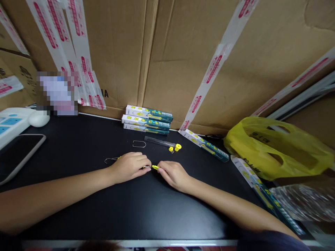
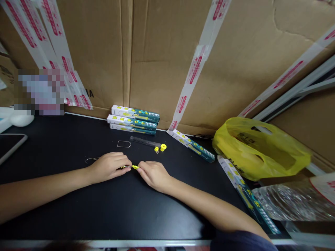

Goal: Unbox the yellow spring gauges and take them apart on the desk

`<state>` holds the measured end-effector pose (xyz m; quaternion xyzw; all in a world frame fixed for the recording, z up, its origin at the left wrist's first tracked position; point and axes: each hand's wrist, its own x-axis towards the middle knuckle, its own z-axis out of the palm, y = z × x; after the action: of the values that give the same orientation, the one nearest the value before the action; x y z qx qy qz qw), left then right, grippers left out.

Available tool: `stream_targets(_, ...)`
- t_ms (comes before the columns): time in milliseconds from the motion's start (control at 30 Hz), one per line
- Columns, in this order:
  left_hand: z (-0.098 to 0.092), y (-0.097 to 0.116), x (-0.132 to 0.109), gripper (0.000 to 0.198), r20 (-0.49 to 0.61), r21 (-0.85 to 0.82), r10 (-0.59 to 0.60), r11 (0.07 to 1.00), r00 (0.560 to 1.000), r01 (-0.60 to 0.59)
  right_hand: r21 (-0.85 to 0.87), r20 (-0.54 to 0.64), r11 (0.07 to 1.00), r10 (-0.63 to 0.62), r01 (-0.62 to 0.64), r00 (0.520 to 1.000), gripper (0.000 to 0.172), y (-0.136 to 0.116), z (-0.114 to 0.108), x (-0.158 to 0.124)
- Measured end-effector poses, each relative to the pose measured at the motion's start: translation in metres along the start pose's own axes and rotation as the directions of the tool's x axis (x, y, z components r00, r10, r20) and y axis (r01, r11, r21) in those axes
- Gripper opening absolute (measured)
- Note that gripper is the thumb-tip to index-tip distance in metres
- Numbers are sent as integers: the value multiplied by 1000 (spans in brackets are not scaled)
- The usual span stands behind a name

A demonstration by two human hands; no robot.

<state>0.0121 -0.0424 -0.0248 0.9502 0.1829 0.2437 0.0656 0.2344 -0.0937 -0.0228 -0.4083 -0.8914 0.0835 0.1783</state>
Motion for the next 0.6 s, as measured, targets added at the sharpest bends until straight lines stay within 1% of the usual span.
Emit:
stream_targets(100,0,1,1,17,10,-3,-1,1000,1000,1,-1,7,1000,18,-18,1000,30,0,1,-1)
stream_targets(267,-1,1,1,15,21,-3,-13,1000,1000,13,81,10,994,72,-72,997,26,1,1,-1)
stream_targets(333,-2,1,1,15,21,0,-17,1000,1000,16,151,-22,979,139,-134,990,27,4,0,-2)
stream_targets(433,-2,1,0,14,16,-13,-21,1000,1000,21,236,-73,946,244,-221,967,31,10,-2,-3)
stream_targets(500,-3,1,0,15,6,-19,-21,1000,1000,21,203,-101,959,224,-200,969,30,13,-4,-3)
stream_targets(600,-4,1,-1,17,-12,-12,-16,1000,1000,16,9,-131,993,116,-115,985,24,16,-4,-1)
